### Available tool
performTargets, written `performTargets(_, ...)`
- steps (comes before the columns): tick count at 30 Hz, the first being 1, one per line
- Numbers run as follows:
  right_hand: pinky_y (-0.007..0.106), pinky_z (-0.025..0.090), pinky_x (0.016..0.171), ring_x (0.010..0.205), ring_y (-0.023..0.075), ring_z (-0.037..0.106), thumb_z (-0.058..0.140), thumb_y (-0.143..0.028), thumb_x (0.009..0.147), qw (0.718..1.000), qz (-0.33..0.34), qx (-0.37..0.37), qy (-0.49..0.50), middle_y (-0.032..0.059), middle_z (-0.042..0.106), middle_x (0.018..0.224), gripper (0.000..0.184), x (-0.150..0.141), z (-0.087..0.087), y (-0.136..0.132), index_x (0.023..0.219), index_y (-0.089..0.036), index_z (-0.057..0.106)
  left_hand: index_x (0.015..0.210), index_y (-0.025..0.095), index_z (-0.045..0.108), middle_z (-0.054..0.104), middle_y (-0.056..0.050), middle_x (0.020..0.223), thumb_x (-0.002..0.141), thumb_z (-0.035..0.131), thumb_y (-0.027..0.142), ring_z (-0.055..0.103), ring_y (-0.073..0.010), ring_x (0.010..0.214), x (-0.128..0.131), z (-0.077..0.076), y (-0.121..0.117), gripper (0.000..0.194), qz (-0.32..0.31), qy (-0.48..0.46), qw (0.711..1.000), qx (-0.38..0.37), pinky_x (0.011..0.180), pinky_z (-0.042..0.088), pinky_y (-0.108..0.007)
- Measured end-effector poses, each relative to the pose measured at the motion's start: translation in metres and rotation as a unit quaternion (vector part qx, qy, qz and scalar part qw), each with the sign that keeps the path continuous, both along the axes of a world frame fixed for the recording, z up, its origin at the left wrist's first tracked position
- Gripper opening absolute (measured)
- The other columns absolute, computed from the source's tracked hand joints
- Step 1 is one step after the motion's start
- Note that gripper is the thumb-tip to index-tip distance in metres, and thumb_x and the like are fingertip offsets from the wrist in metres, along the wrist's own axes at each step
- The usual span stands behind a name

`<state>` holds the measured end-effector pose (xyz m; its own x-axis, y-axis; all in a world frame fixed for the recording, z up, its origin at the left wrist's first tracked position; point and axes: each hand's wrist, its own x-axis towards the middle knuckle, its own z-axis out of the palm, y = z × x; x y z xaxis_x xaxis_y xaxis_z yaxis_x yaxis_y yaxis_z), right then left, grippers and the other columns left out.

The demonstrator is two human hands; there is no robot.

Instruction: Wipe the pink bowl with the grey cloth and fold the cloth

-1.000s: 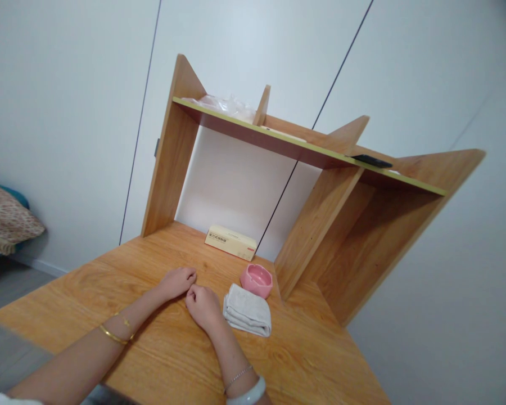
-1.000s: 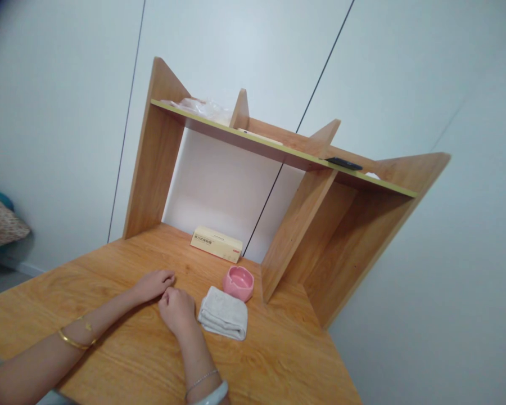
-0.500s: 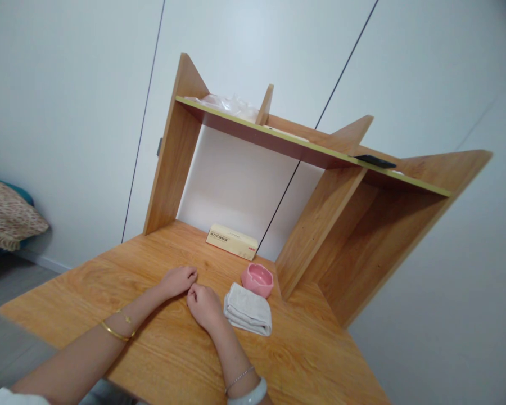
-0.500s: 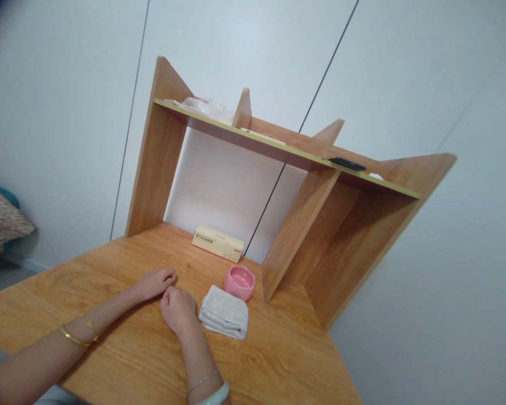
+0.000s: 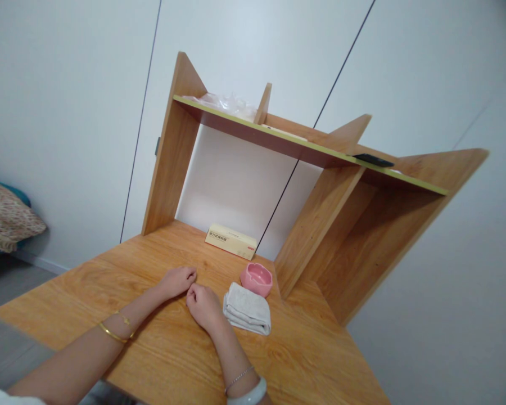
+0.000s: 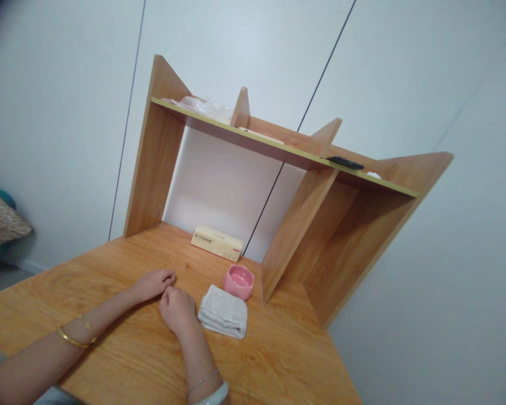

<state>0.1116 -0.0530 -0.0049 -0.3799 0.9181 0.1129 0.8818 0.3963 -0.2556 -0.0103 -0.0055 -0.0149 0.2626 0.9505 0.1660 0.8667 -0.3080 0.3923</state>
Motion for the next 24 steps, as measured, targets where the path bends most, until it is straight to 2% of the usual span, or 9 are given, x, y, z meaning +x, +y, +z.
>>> performTargets(8,0.025,0.032,0.06,0.08,0.0175,0.06,0.04,-0.016,0.08,1.0,0.0,-0.002,-0.001,0.0059,0.067,0.087,0.021,0.0,0.001,-0.0009,0.085,-0.02,0.06,0.072,0.018,0.055,0.061,-0.004,0.069,0.081,0.034,0.021,0.056,-0.0185,0.069,0.0001,0.0006,-0.0015,0.023,0.001,-0.005,1.0,0.0,0.059,0.036,-0.025)
performTargets(16,0.025,0.033,0.06,0.079,0.0175,0.06,0.039,-0.017,0.08,1.0,-0.001,-0.005,0.002,0.0063,0.067,0.087,0.022,0.0003,0.0017,-0.002,0.085,-0.02,0.06,0.082,0.018,0.054,0.062,-0.006,0.077,0.083,0.032,0.023,0.057,-0.0193,0.071,0.0006,0.0016,-0.0025,0.022,0.008,-0.013,1.0,-0.002,0.06,0.037,-0.026)
performTargets(24,0.024,0.034,0.062,0.079,0.0158,0.059,0.039,-0.015,0.08,1.0,0.001,-0.004,0.004,0.0055,0.067,0.087,0.022,0.0001,0.0017,-0.0026,0.085,-0.019,0.061,0.077,0.018,0.054,0.061,-0.004,0.073,0.082,0.034,0.021,0.056,-0.018,0.069,-0.0004,0.0012,-0.0024,0.021,-0.003,-0.017,1.0,-0.007,0.062,0.037,-0.025)
